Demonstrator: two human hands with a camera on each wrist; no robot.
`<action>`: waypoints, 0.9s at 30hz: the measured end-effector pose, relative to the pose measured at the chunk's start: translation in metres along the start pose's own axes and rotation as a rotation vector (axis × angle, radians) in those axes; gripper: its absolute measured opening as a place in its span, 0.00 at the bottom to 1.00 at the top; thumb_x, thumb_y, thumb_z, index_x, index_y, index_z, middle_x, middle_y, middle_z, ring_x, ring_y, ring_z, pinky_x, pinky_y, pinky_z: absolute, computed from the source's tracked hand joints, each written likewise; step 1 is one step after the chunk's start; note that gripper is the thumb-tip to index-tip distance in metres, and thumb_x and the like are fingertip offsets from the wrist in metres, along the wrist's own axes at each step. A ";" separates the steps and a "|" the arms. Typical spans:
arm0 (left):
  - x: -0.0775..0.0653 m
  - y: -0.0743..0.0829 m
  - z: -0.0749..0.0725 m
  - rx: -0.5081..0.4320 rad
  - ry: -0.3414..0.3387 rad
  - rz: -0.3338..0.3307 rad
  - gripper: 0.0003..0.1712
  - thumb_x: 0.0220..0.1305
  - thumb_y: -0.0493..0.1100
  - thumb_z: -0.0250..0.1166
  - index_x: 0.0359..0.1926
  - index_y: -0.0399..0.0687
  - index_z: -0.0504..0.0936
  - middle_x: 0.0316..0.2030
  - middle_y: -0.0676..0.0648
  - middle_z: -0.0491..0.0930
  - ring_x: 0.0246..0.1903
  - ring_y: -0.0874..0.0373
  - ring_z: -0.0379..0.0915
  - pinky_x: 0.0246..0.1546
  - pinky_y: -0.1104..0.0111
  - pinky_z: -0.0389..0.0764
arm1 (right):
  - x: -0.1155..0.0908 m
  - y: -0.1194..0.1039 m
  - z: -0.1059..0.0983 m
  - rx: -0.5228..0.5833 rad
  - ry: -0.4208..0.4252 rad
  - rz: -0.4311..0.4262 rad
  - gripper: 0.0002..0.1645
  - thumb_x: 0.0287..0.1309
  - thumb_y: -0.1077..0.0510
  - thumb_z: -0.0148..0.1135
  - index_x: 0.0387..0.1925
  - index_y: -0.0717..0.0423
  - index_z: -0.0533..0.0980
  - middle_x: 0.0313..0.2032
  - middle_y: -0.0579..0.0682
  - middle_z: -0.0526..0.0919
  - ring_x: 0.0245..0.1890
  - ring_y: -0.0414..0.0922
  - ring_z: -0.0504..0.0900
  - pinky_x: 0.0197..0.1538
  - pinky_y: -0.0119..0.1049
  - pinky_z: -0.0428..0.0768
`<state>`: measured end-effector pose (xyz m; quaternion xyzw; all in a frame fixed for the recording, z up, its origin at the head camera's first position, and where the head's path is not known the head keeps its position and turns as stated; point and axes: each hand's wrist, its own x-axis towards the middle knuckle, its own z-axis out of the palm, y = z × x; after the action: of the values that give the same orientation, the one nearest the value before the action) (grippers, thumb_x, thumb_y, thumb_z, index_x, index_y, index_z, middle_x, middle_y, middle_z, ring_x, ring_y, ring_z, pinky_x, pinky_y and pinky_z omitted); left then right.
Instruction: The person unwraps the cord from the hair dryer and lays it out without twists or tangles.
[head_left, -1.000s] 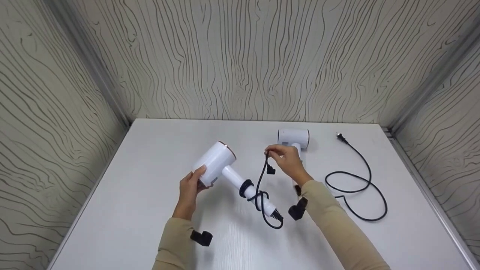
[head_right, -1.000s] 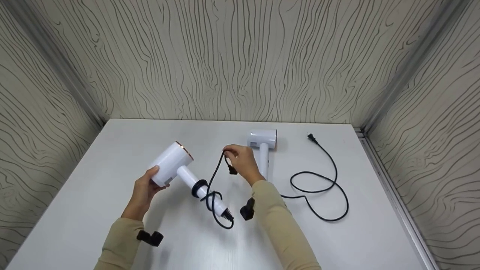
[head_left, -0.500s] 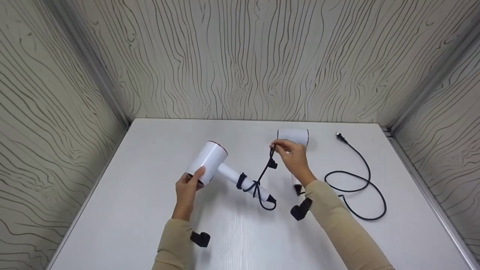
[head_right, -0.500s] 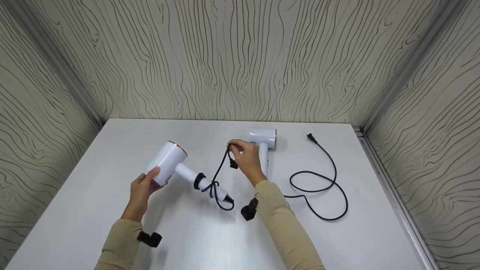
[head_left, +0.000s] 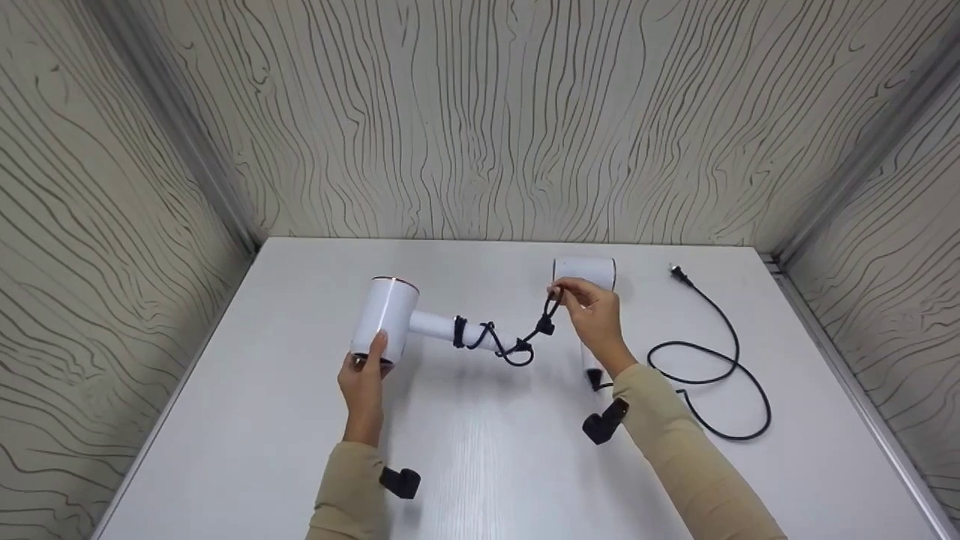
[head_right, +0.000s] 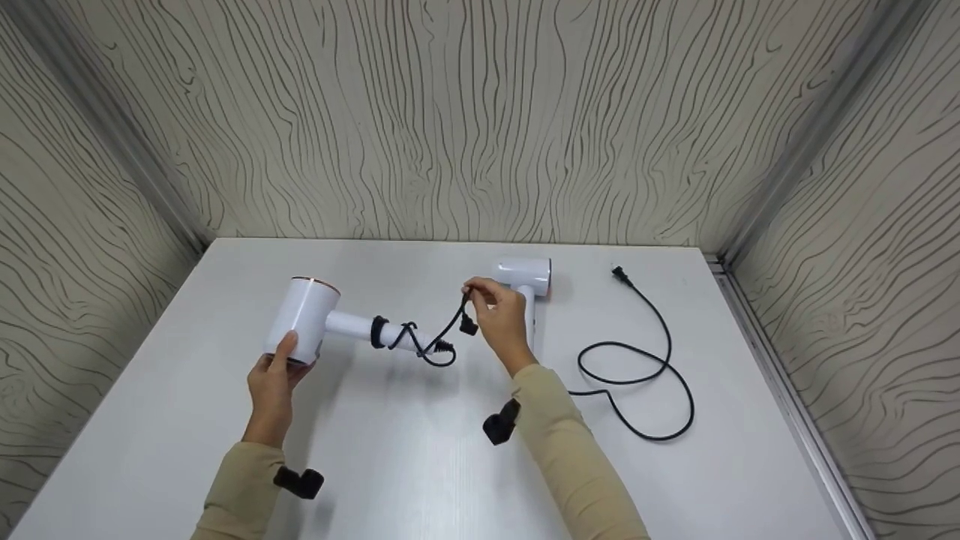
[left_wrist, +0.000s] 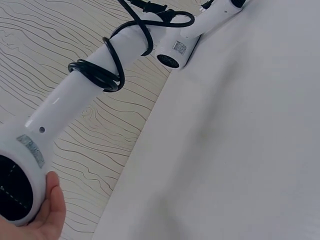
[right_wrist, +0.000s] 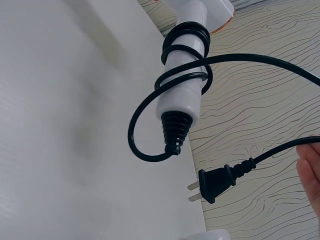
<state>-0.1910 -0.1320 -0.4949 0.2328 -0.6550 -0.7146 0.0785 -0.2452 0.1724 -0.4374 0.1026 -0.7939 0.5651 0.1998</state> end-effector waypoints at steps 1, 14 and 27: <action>0.000 0.000 -0.001 -0.015 0.007 -0.002 0.41 0.64 0.61 0.59 0.67 0.37 0.63 0.63 0.36 0.69 0.63 0.45 0.68 0.65 0.54 0.73 | -0.001 0.000 0.000 0.005 0.000 0.006 0.08 0.59 0.71 0.59 0.38 0.72 0.81 0.37 0.67 0.86 0.33 0.24 0.81 0.41 0.16 0.80; -0.002 0.010 -0.006 -0.191 0.026 -0.048 0.45 0.66 0.66 0.51 0.71 0.41 0.56 0.66 0.38 0.63 0.65 0.48 0.66 0.69 0.59 0.70 | -0.012 0.014 0.003 -0.078 0.018 0.014 0.05 0.58 0.73 0.59 0.35 0.69 0.80 0.35 0.64 0.86 0.35 0.46 0.86 0.40 0.16 0.79; -0.003 0.026 -0.007 -0.344 -0.010 -0.068 0.41 0.69 0.66 0.46 0.72 0.47 0.53 0.62 0.47 0.64 0.59 0.56 0.70 0.60 0.69 0.78 | -0.034 0.056 0.009 -0.178 -0.041 -0.021 0.09 0.54 0.76 0.59 0.33 0.65 0.81 0.35 0.60 0.88 0.37 0.56 0.87 0.43 0.25 0.84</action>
<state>-0.1904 -0.1405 -0.4690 0.2345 -0.5150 -0.8196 0.0899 -0.2384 0.1809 -0.5027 0.1044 -0.8438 0.4880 0.1975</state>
